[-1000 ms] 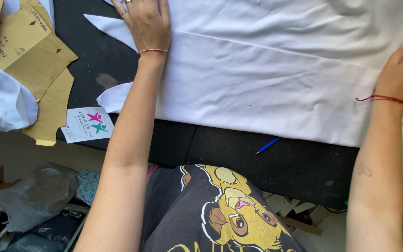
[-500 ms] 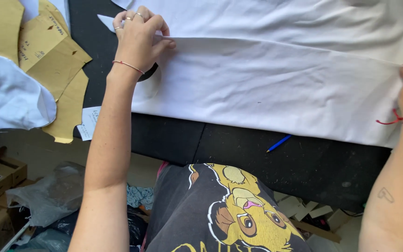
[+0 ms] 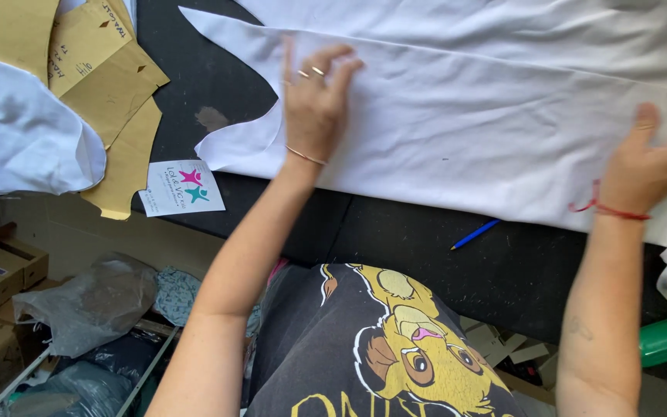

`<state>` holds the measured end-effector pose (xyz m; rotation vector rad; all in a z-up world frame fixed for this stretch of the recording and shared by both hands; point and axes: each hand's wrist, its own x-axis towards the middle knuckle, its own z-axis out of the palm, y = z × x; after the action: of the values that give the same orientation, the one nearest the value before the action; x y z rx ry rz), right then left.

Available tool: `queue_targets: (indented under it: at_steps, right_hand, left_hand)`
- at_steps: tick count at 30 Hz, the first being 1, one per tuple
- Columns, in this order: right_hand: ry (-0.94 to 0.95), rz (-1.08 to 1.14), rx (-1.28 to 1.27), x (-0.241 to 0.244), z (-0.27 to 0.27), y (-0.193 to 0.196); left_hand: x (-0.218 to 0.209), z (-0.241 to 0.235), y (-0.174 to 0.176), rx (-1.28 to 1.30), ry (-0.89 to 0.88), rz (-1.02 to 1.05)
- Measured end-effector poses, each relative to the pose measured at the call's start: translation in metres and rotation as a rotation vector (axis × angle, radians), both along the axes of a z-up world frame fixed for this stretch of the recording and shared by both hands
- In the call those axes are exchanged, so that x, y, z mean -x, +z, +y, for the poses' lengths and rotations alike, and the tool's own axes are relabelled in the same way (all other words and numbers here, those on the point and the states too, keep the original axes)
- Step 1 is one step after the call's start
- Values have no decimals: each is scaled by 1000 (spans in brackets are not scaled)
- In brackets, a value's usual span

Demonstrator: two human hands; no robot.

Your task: Tracing patterns onto fabric and cutting them out using an electric rotary cutter

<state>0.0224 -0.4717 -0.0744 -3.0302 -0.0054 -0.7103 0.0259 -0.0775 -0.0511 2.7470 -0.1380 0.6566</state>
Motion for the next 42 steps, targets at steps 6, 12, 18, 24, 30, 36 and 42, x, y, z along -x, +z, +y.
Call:
queue_targets:
  at_steps: [6,12,18,24,30,36,42]
  right_hand:
    - [444,511,-298,31,115,18]
    - [204,411,-379,78,78,49]
    - [-172,624,-332,133,99,57]
    - [-387,1062,-311,149,74,32]
    - [-554,1547,-467,171,39,34]
    - [-479,1415,-286,155,76,95]
    - [-464,1155,-589,151,94,111]
  left_hand:
    - [50,-82,-7,84,-235,308]
    - [82,-5,-1,-295,103,759]
    - [136,33,-3,-173,313,650]
    - [150,62,10,-19,458,477]
    - [134,141,12,116,570,252]
    - [76,242,-19,-157,640,289]
    - [68,251,-9,-302,403,342]
